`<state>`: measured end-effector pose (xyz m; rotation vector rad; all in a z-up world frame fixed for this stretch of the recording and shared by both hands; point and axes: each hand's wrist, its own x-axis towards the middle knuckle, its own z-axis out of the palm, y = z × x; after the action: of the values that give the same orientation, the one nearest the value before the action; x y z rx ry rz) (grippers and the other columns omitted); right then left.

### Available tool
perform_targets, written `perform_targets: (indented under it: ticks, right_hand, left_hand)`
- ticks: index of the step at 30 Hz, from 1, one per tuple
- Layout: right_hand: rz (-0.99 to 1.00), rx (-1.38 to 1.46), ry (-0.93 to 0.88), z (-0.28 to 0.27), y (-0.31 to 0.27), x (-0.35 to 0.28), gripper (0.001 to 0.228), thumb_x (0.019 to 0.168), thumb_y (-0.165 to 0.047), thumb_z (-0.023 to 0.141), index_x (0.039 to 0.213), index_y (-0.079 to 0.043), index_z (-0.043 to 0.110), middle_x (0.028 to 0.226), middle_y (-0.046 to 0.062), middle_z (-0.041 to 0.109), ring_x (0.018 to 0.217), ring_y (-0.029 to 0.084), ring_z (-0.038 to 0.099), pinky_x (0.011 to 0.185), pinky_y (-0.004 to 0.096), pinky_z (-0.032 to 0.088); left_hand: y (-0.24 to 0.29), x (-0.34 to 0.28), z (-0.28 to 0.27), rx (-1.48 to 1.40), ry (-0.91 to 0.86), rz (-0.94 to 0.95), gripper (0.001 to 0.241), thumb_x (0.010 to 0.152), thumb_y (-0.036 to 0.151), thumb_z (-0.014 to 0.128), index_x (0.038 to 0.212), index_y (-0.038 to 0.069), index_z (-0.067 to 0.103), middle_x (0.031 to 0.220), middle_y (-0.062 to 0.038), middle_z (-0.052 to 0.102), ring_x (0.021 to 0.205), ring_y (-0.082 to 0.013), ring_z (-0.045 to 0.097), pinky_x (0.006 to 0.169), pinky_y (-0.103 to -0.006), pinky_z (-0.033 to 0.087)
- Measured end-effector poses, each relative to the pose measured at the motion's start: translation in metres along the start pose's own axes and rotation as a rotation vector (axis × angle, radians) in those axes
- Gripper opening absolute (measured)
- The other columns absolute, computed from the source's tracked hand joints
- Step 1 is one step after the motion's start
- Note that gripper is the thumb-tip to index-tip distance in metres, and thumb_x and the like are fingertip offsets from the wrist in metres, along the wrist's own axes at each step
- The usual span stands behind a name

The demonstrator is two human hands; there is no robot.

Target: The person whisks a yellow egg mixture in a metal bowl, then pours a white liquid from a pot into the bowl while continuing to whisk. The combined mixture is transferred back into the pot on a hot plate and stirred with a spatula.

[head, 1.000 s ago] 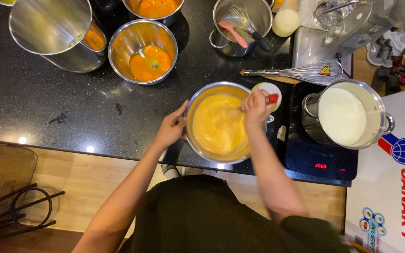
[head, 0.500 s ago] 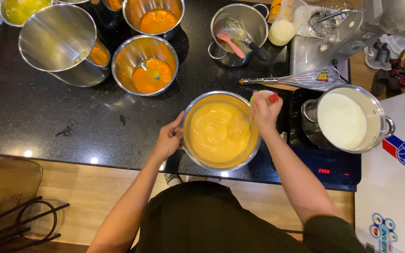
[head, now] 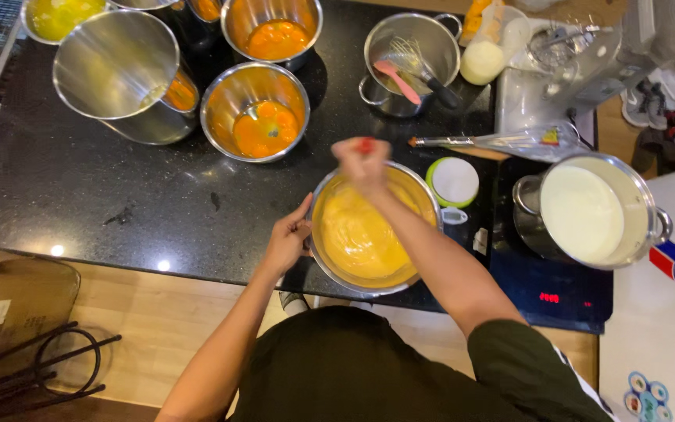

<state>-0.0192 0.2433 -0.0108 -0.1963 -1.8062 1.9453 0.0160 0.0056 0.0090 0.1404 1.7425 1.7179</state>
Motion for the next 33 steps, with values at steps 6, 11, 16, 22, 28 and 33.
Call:
perform_targets:
  ticks: [6, 11, 16, 22, 28, 33]
  right_hand:
    - [0.09, -0.062, 0.55, -0.06, -0.027, 0.014, 0.025, 0.089, -0.021, 0.077, 0.08, -0.015, 0.054, 0.066, -0.005, 0.054, 0.055, 0.012, 0.05, 0.054, 0.03, 0.043]
    - [-0.043, -0.293, 0.105, -0.004, -0.015, -0.004, 0.034, 0.094, -0.018, 0.074, 0.067, -0.003, 0.059, 0.061, 0.0, 0.058, 0.054, 0.012, 0.051, 0.055, 0.029, 0.043]
    - [-0.046, -0.09, -0.272, 0.033, 0.009, -0.03, 0.022, 0.09, -0.011, 0.07, 0.071, -0.001, 0.066, 0.068, -0.001, 0.064, 0.066, 0.007, 0.058, 0.059, 0.026, 0.048]
    - [-0.132, -0.28, 0.406, -0.046, -0.017, -0.004, 0.023, 0.094, -0.012, 0.074, 0.073, -0.009, 0.065, 0.07, -0.004, 0.06, 0.063, 0.007, 0.052, 0.061, 0.027, 0.043]
    - [0.062, 0.118, 0.456, -0.055, -0.05, -0.032, 0.043, 0.1, -0.009, 0.068, 0.064, -0.008, 0.044, 0.061, -0.002, 0.046, 0.05, 0.008, 0.041, 0.047, 0.028, 0.032]
    - [0.013, -0.078, 0.353, -0.036, -0.059, -0.05, 0.038, 0.096, -0.006, 0.065, 0.061, -0.006, 0.05, 0.058, -0.001, 0.051, 0.051, 0.007, 0.045, 0.048, 0.027, 0.033]
  left_hand:
    - [0.0, -0.014, 0.008, 0.051, 0.076, 0.044, 0.06, 0.097, 0.004, 0.055, 0.154, 0.021, 0.047, 0.08, -0.001, 0.068, 0.057, -0.0063, 0.053, 0.051, -0.0241, 0.053]
    - [-0.003, -0.008, 0.009, -0.067, 0.026, 0.048, 0.064, 0.096, 0.001, 0.053, 0.157, 0.021, 0.048, 0.075, 0.002, 0.06, 0.056, -0.0061, 0.054, 0.05, -0.025, 0.055]
    - [-0.013, -0.007, 0.006, -0.086, 0.005, 0.019, 0.059, 0.1, 0.006, 0.053, 0.157, 0.019, 0.043, 0.071, 0.001, 0.059, 0.055, -0.0093, 0.058, 0.05, -0.0269, 0.056]
    - [-0.029, -0.023, 0.011, -0.216, 0.014, 0.074, 0.064, 0.103, 0.008, 0.055, 0.164, 0.017, 0.036, 0.074, 0.005, 0.054, 0.059, -0.0035, 0.056, 0.055, -0.0256, 0.059]
    - [-0.025, -0.025, 0.009, -0.204, -0.031, -0.004, 0.063, 0.104, 0.011, 0.054, 0.162, 0.017, 0.031, 0.069, -0.001, 0.061, 0.053, -0.0103, 0.061, 0.051, -0.0238, 0.051]
    - [-0.01, -0.011, 0.003, 0.046, 0.094, 0.049, 0.053, 0.106, 0.019, 0.057, 0.158, 0.015, 0.048, 0.067, -0.002, 0.061, 0.052, -0.0068, 0.058, 0.054, -0.0244, 0.052]
